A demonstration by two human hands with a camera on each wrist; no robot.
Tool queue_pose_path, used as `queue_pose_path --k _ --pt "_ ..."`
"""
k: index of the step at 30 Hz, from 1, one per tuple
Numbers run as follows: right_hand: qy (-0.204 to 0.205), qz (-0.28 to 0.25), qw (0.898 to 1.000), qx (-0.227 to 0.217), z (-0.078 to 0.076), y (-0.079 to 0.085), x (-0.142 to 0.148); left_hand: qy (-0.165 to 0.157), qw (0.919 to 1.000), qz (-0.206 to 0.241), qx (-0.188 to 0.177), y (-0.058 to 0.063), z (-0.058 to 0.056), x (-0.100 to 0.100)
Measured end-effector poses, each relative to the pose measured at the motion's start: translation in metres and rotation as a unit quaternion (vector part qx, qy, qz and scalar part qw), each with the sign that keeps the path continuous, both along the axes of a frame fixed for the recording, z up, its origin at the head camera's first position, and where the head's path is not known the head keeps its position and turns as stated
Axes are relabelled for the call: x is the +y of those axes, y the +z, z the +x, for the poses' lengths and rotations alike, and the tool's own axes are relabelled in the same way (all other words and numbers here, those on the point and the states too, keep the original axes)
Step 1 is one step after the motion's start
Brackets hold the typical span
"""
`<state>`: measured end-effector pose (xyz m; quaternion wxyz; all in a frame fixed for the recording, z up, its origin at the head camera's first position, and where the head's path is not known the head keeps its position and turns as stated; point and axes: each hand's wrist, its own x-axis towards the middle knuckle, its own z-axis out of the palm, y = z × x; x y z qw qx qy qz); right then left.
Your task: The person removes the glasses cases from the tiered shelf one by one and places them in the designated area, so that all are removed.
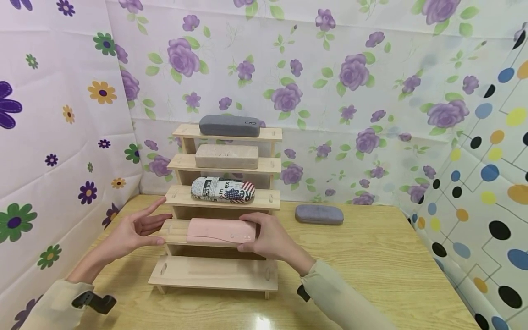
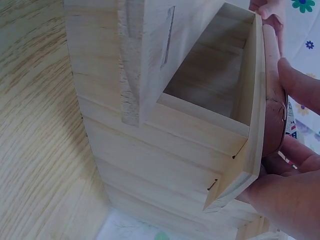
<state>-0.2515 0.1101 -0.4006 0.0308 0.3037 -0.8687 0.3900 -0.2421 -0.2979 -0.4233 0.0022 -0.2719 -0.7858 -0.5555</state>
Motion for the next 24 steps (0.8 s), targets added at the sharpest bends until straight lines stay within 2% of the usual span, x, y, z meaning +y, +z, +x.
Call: queue_pose_path --k 14,24 --pt "-0.004 -0.019 1.000 0.001 0.0001 -0.0039 -0.0003 -0.003 1.0000 0.004 -0.002 -0.0006 -0.0009 -0.0006" --pt "-0.004 -0.075 0.996 -0.037 0.0039 -0.0053 0.0021 -0.002 1.0000 0.006 -0.008 -0.0019 -0.0009 -0.0011"
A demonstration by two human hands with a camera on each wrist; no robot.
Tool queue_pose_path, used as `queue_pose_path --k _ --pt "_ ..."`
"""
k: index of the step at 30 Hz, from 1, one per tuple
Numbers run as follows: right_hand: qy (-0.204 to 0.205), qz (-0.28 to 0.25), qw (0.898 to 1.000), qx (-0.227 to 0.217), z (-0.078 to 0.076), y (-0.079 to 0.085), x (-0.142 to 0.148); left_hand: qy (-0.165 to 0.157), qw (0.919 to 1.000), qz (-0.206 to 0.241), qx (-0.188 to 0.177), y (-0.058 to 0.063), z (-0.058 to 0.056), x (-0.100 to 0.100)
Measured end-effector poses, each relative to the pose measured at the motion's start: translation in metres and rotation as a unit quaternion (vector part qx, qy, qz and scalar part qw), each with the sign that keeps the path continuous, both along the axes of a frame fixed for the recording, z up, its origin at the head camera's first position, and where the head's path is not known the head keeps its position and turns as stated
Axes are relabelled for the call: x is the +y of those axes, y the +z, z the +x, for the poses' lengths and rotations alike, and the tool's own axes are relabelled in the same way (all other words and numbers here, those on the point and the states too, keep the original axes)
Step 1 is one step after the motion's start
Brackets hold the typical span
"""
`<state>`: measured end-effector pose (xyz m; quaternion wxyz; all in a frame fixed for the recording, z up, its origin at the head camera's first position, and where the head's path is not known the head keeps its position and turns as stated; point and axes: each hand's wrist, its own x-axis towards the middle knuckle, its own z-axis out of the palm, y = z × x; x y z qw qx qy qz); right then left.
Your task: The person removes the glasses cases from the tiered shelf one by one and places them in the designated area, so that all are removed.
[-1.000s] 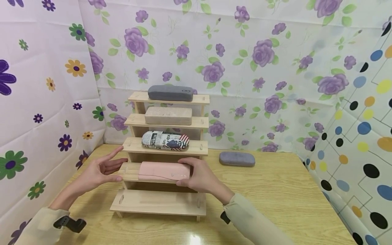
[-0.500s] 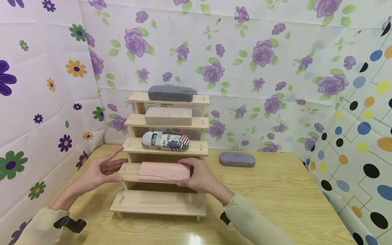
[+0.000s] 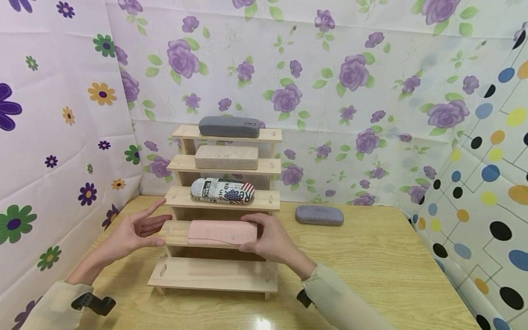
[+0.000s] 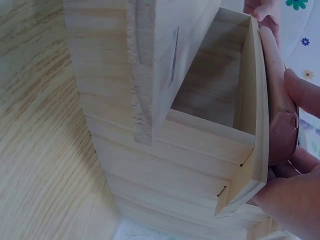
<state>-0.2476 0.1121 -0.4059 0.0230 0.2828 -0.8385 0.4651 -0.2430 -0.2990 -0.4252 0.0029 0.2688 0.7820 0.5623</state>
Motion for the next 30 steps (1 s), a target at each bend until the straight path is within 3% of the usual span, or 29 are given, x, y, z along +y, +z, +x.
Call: queue_pose_path --k 20,30 --pt "0.031 -0.096 0.994 -0.045 0.008 0.001 0.010 0.000 1.0000 -0.001 0.005 0.000 0.001 0.001" --pt "0.027 -0.073 0.997 -0.020 0.013 0.006 0.022 0.001 1.0000 0.003 -0.003 -0.001 0.000 0.001"
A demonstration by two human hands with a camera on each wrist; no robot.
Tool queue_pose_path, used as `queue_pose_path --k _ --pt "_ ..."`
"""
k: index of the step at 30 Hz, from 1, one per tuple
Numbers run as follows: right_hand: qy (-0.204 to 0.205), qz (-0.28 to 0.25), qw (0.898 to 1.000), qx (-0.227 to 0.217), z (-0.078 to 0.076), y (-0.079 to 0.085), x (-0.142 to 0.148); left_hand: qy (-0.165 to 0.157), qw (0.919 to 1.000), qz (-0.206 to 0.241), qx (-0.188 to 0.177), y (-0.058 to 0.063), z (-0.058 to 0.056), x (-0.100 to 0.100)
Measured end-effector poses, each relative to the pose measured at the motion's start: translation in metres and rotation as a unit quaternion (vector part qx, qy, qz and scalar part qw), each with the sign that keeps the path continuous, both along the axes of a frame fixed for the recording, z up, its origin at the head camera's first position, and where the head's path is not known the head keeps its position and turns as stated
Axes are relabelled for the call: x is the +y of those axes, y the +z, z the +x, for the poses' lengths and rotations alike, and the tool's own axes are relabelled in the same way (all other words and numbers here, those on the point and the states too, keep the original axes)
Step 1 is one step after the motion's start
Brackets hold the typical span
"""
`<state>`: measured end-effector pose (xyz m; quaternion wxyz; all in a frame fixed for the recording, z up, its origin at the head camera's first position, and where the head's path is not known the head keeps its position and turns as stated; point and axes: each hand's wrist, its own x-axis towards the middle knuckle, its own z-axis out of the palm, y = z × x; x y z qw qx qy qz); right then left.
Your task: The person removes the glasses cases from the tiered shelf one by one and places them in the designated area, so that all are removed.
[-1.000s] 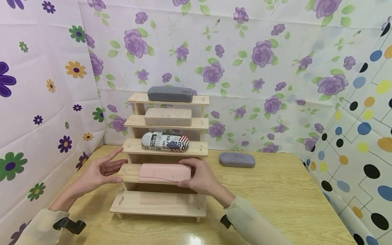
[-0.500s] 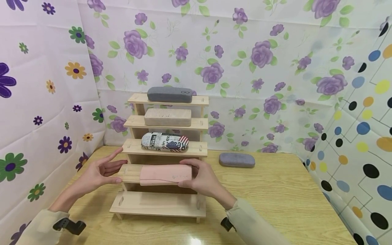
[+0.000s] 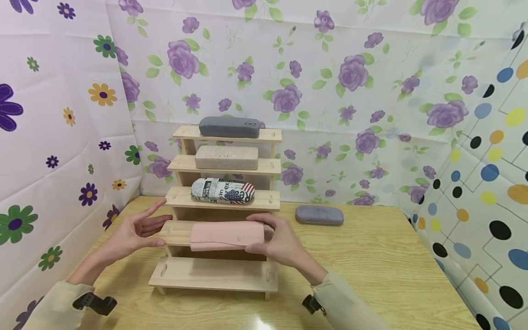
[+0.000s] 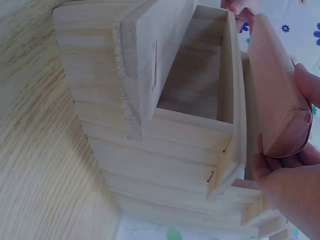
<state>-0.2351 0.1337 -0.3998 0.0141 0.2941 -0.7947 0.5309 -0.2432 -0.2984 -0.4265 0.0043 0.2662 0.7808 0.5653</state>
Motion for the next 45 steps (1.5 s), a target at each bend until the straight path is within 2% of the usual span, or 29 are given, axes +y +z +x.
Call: queue_pose_path --k 8,24,38,45 --pt "0.020 -0.014 1.000 -0.002 0.004 0.005 0.014 0.005 1.0000 -0.004 -0.002 0.000 -0.001 0.000" --pt "0.027 -0.040 0.999 -0.001 0.007 0.011 0.052 0.001 1.0000 -0.003 0.006 0.000 -0.001 -0.001" --pt "0.032 -0.037 0.999 -0.002 0.007 0.007 0.097 0.002 0.9999 -0.007 0.010 0.001 0.000 0.000" --pt "0.020 -0.026 0.999 0.000 0.009 0.007 0.118 0.001 1.0000 -0.003 0.003 0.000 0.000 0.000"
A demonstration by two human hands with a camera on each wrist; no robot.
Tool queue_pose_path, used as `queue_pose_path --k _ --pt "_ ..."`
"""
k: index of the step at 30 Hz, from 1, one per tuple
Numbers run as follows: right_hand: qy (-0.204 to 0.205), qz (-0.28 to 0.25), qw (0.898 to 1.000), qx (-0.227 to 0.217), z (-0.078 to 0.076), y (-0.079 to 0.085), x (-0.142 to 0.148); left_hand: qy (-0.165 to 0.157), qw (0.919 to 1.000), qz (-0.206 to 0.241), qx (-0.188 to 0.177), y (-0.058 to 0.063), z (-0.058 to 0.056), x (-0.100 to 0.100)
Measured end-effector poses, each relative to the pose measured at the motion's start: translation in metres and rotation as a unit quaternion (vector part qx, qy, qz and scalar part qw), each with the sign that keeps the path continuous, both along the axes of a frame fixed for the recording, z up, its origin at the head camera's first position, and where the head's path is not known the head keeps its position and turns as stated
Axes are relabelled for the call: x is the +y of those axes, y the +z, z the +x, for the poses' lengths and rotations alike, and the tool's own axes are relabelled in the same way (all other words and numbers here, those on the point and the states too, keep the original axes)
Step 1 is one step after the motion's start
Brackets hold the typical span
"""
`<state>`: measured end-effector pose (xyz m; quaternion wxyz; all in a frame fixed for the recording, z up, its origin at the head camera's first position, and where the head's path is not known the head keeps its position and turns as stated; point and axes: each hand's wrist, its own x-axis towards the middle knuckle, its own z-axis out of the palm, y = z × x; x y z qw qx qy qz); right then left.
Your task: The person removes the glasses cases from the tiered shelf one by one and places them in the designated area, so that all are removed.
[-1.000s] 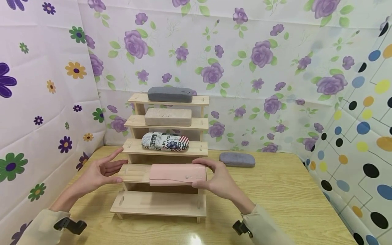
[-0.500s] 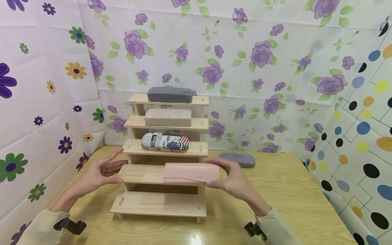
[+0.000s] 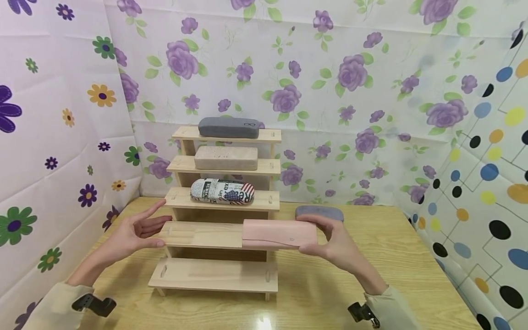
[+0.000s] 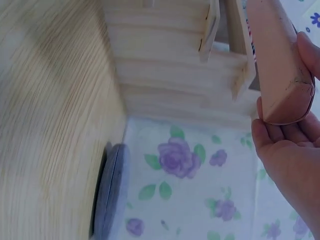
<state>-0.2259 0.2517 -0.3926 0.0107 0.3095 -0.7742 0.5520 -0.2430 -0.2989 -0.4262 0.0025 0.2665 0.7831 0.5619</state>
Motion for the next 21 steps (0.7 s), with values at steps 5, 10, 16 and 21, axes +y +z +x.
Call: queue_pose_path --k 5,10,16,21 --pt "-0.007 0.003 1.000 0.001 0.002 0.000 0.013 -0.001 1.0000 0.002 -0.002 0.001 0.000 0.000" --pt "-0.008 0.006 1.000 0.000 0.002 0.001 0.025 -0.001 1.0000 0.003 -0.005 0.001 0.001 0.000" --pt "-0.016 0.010 1.000 -0.006 0.001 0.001 0.042 0.004 1.0000 0.002 -0.008 0.001 0.002 0.001" --pt "-0.027 0.016 0.999 -0.004 0.000 -0.001 0.059 0.003 1.0000 0.005 -0.006 0.001 0.002 0.001"
